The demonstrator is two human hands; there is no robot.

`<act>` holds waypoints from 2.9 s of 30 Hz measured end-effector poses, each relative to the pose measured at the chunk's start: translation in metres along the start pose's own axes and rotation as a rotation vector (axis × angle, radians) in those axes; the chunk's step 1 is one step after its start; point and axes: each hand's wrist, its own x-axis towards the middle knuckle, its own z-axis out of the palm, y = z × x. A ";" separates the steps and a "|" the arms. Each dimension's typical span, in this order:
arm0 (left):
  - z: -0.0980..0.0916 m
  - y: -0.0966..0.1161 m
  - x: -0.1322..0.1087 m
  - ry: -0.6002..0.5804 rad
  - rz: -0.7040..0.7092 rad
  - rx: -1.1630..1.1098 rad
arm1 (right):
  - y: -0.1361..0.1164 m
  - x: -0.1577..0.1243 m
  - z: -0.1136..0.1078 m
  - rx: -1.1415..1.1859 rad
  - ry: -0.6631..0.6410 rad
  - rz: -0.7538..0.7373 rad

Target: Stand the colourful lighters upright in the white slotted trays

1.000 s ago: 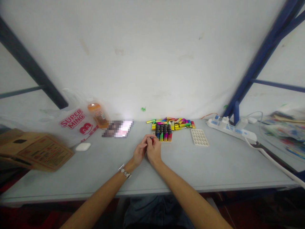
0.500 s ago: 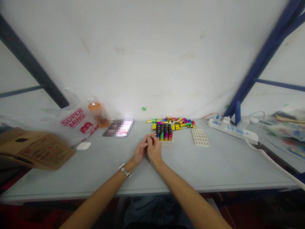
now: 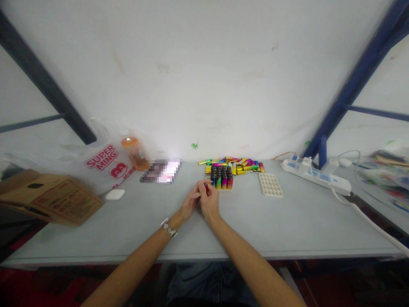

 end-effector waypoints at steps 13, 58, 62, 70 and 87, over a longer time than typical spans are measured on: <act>0.001 0.009 -0.001 -0.009 0.010 0.035 | -0.004 0.001 0.001 -0.091 0.059 -0.017; -0.037 0.024 0.021 0.302 0.104 0.289 | -0.022 -0.009 -0.040 -0.006 -0.232 0.156; -0.047 0.030 0.048 0.251 0.143 0.449 | -0.016 -0.015 -0.063 -0.032 -0.248 0.190; -0.048 0.023 0.094 0.053 0.120 0.567 | -0.012 -0.018 -0.067 -0.055 -0.314 0.178; -0.051 0.017 0.103 -0.034 0.085 0.650 | -0.015 -0.017 -0.067 -0.055 -0.335 0.193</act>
